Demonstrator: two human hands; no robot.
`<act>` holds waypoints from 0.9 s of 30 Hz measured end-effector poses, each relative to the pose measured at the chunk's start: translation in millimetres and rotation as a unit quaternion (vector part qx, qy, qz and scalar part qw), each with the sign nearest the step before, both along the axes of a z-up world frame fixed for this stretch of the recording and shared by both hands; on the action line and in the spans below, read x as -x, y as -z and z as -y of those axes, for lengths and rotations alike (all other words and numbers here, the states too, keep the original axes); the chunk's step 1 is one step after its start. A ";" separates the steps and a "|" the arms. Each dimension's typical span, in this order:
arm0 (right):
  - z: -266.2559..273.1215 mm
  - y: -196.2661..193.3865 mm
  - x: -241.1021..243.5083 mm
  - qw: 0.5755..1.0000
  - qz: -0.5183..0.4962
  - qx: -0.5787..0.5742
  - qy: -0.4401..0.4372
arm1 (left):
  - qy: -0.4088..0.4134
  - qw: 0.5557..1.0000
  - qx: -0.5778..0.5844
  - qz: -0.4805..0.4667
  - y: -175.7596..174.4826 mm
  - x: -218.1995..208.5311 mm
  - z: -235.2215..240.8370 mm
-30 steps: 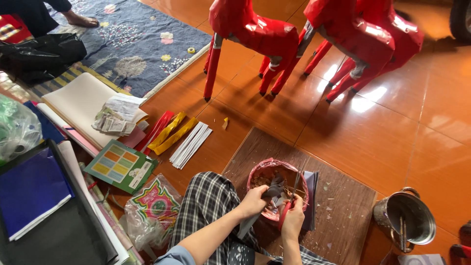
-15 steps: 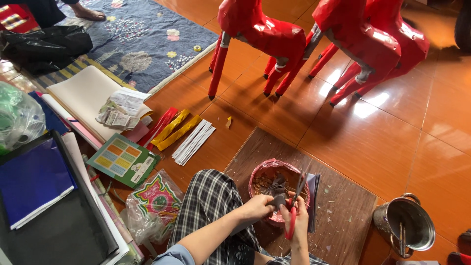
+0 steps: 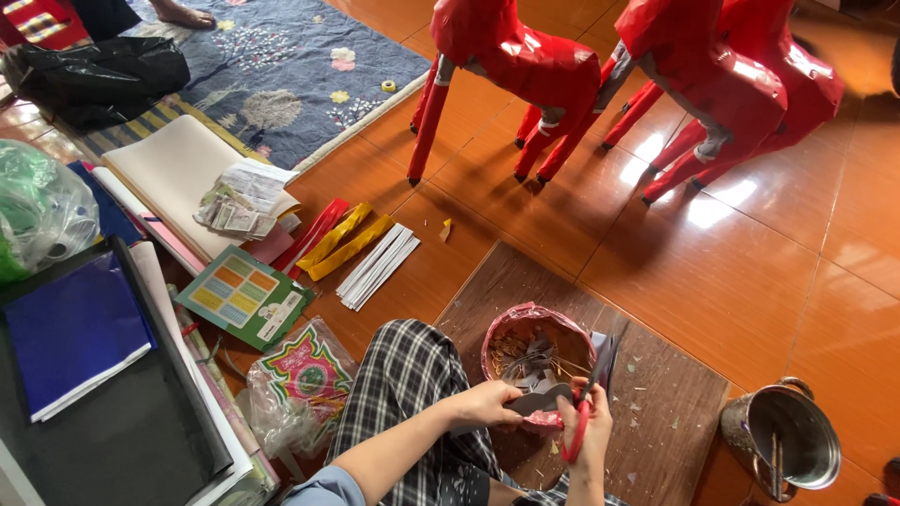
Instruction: Cutting out mustache-shaped pieces from a grey sheet and placing them into a bowl
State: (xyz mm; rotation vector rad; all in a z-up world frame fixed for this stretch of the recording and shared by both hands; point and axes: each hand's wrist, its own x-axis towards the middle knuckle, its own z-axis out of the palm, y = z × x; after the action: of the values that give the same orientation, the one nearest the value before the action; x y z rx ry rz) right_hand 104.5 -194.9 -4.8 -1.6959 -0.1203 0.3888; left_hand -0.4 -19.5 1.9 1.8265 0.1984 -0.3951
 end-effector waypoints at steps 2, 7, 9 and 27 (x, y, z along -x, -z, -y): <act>-0.7 -4.7 1.1 1.000 -0.005 0.001 0.012 | 0.004 1.000 -0.009 -0.004 1.5 4.6 -7.3; 1.1 16.2 -3.9 0.998 0.026 -0.030 0.048 | 0.023 0.999 -0.042 -0.009 0.9 12.4 -36.9; -0.1 12.5 -1.7 0.998 0.012 -0.003 0.055 | -0.017 0.999 -0.029 0.002 -5.4 16.2 -50.9; -5.7 29.7 -0.4 0.997 -0.053 0.044 0.029 | -0.409 0.853 0.310 0.098 84.8 -32.7 -94.4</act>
State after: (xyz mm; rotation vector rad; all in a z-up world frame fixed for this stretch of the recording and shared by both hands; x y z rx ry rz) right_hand 104.9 -189.2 -34.6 -1.7564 0.0243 0.4453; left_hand 32.3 74.8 -82.8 0.9956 0.6023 0.3135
